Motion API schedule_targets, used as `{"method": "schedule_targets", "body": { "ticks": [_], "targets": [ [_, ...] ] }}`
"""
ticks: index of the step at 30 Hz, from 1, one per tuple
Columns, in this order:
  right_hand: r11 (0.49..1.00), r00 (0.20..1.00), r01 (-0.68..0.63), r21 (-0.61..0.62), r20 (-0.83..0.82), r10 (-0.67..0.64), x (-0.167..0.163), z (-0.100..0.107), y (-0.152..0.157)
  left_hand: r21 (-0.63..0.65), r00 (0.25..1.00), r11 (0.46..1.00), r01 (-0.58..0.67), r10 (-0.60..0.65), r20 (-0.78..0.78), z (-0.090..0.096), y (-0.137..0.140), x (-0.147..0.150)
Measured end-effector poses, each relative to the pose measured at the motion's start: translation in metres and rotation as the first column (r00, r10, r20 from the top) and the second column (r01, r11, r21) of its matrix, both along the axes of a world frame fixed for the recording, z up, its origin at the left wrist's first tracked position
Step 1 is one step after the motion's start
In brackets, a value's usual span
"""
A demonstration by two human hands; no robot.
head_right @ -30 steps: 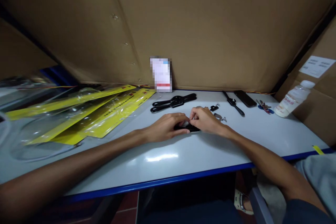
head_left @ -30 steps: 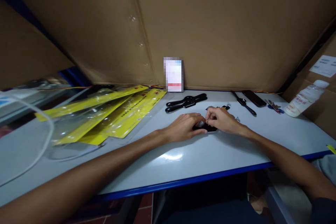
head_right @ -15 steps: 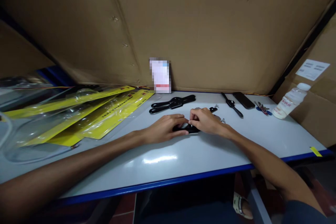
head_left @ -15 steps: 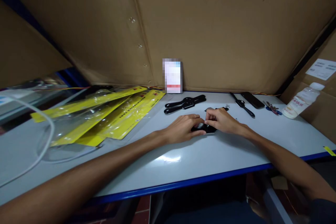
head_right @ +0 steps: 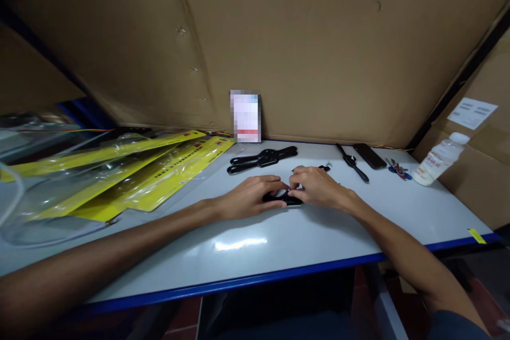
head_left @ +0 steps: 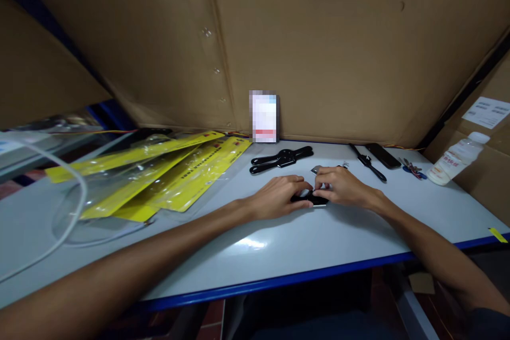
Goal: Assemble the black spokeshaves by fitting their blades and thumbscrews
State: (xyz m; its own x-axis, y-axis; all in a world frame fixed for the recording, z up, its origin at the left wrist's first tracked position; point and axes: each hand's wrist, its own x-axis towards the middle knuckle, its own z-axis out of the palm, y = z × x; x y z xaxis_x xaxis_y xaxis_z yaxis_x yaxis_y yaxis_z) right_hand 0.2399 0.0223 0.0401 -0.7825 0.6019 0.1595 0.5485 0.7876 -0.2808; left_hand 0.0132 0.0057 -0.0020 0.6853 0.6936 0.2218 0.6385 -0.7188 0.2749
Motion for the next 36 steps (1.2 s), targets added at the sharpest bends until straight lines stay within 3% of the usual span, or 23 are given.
{"method": "schedule_targets", "body": {
  "ticks": [5, 10, 14, 21, 26, 31, 36],
  "targets": [
    [0.998, 0.999, -0.025, 0.061, 0.029, 0.023, -0.006, -0.007, -0.001, 0.007, 1.000, 1.000, 0.014, -0.014, 0.013, 0.000, 0.000, -0.001],
    [0.999, 0.995, -0.021, -0.045, -0.102, 0.017, 0.001, 0.001, 0.005, 0.000, 0.999, 1.000, 0.002, -0.002, -0.033, 0.001, -0.001, 0.000],
    [0.994, 0.999, -0.013, -0.107, -0.047, 0.008, 0.004, 0.009, 0.005, -0.016, 1.000, 1.000, 0.012, -0.012, -0.005, 0.001, -0.002, -0.001],
    [0.996, 0.996, 0.079, 0.040, 0.043, -0.080, -0.007, -0.009, -0.001, -0.014, 1.000, 1.000, 0.013, -0.013, 0.014, 0.000, -0.001, -0.001],
    [0.988, 0.989, 0.141, -0.069, -0.042, -0.144, -0.004, 0.000, 0.000, -0.013, 1.000, 1.000, 0.008, -0.008, -0.008, 0.001, -0.001, -0.001],
    [0.975, 0.999, 0.001, -0.223, -0.049, -0.012, 0.007, 0.019, 0.004, -0.040, 0.999, 0.999, 0.004, -0.006, -0.039, 0.004, -0.002, 0.000],
    [0.989, 1.000, 0.028, -0.142, -0.002, -0.029, 0.003, 0.006, 0.004, -0.020, 0.999, 1.000, 0.022, -0.023, -0.043, 0.002, 0.000, 0.000]
  ]
}}
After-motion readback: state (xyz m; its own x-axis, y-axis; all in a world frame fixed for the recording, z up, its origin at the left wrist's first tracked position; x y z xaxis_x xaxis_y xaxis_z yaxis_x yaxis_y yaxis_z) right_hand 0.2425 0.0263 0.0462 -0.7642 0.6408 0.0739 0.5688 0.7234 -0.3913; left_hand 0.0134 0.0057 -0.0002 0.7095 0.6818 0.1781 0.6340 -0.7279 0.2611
